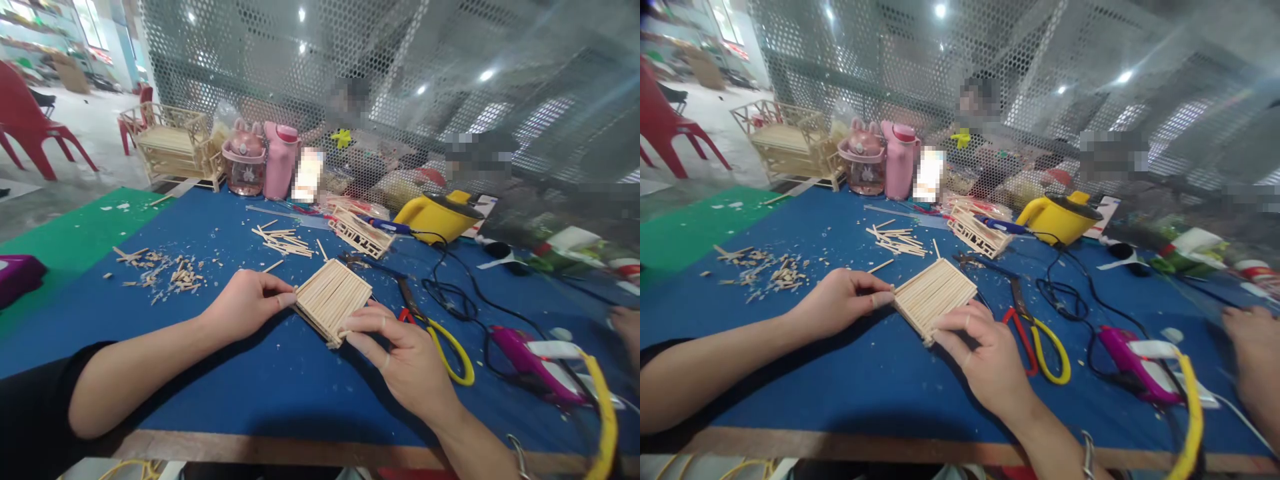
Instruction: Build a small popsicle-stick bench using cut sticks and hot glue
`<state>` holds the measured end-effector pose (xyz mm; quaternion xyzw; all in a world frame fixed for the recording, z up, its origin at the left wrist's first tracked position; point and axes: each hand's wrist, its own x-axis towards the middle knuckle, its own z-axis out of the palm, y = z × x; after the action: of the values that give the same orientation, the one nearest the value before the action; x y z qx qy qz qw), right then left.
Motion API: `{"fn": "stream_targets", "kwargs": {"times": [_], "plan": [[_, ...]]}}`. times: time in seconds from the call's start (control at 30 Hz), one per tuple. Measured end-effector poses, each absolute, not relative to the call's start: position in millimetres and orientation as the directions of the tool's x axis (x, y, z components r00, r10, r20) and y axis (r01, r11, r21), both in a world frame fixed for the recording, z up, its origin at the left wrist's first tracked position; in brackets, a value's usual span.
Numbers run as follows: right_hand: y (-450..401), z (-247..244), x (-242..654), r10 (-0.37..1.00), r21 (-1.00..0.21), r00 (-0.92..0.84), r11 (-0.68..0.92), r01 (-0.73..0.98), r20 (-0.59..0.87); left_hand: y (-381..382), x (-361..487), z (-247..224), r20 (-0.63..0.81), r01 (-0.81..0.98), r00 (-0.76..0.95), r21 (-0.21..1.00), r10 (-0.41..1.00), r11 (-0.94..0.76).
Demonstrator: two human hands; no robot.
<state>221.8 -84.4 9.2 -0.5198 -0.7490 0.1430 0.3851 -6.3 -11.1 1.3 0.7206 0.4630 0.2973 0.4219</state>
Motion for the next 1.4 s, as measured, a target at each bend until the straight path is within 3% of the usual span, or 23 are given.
{"fn": "stream_targets", "kwargs": {"times": [0.17, 0.27, 0.33, 0.43, 0.57, 0.83, 1.0, 1.13, 1.4], "plan": [[-65, 38, 205, 0.942, -0.705, -0.141, 0.321, 0.633, 0.303, -12, -8, 8, 0.095, 0.312, 0.348, 0.926, 0.933, -0.211], [-44, 52, 187, 0.962, -0.822, -0.240, 0.242, 0.516, 0.132, -13, -8, 14, -0.032, 0.090, 0.420, 0.996, 0.907, -0.007], [-32, 55, 177, 0.955, -0.922, -0.295, 0.141, 0.360, 0.031, -14, -8, 16, -0.126, -0.058, 0.501, 0.982, 0.856, 0.178], [-22, 49, 171, 0.948, -0.986, -0.317, 0.015, 0.167, -0.039, -14, -8, 15, -0.183, -0.144, 0.560, 0.939, 0.808, 0.312], [-22, 38, 172, 0.957, -0.989, -0.276, -0.045, 0.143, -0.083, -14, -8, 13, -0.209, -0.102, 0.610, 0.936, 0.764, 0.338], [-28, 31, 171, 0.964, -0.982, -0.245, -0.061, 0.181, -0.104, -17, -8, 17, -0.193, 0.028, 0.619, 0.974, 0.761, 0.224], [-33, 31, 169, 0.971, -0.980, -0.236, 0.007, 0.198, -0.041, -19, -7, 16, -0.170, 0.042, 0.631, 0.982, 0.757, 0.186], [-34, 32, 167, 0.974, -0.992, -0.220, 0.067, 0.104, 0.043, -21, -6, 16, -0.159, 0.052, 0.646, 0.985, 0.747, 0.165], [-34, 36, 168, 0.967, -0.995, -0.251, -0.065, -0.082, -0.043, -25, -5, 18, -0.170, 0.001, 0.647, 0.975, 0.744, 0.222]]}}
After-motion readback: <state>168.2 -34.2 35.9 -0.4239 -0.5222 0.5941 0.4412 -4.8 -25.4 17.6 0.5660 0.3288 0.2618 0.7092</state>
